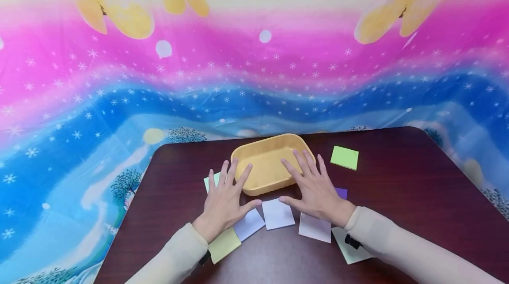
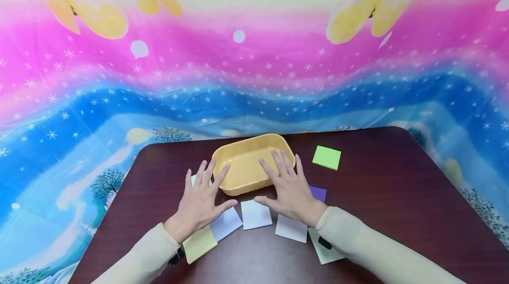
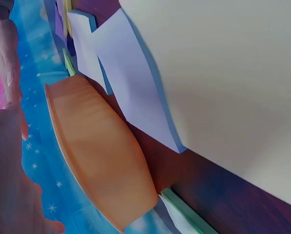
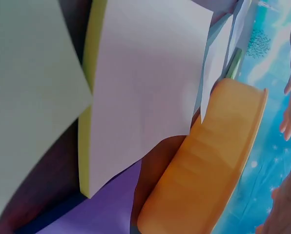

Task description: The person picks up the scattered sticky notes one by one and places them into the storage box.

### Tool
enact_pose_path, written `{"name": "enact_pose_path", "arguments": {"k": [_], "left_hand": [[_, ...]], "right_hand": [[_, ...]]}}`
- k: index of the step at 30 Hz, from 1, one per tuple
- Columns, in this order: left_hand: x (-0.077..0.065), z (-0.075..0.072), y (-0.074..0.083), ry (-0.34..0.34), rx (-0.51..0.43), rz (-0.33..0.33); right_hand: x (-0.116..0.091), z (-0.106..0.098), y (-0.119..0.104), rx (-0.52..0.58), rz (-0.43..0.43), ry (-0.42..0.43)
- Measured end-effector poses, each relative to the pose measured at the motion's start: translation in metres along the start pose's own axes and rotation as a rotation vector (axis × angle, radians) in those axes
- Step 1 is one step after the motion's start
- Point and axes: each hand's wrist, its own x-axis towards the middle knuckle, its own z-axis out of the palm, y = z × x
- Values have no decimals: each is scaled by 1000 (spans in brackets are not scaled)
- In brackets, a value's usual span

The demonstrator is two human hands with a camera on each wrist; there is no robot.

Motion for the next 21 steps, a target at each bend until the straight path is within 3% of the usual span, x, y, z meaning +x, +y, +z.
{"name": "enact_pose_path", "arguments": {"k": [9, 21], "left_hand": [[6, 0, -3, -11, -39, -22], [14, 1, -7, 56, 12, 3]], "right_hand": [[5, -3, 8, 22, 34, -21], [11, -2, 19, 51, 48, 17]]}}
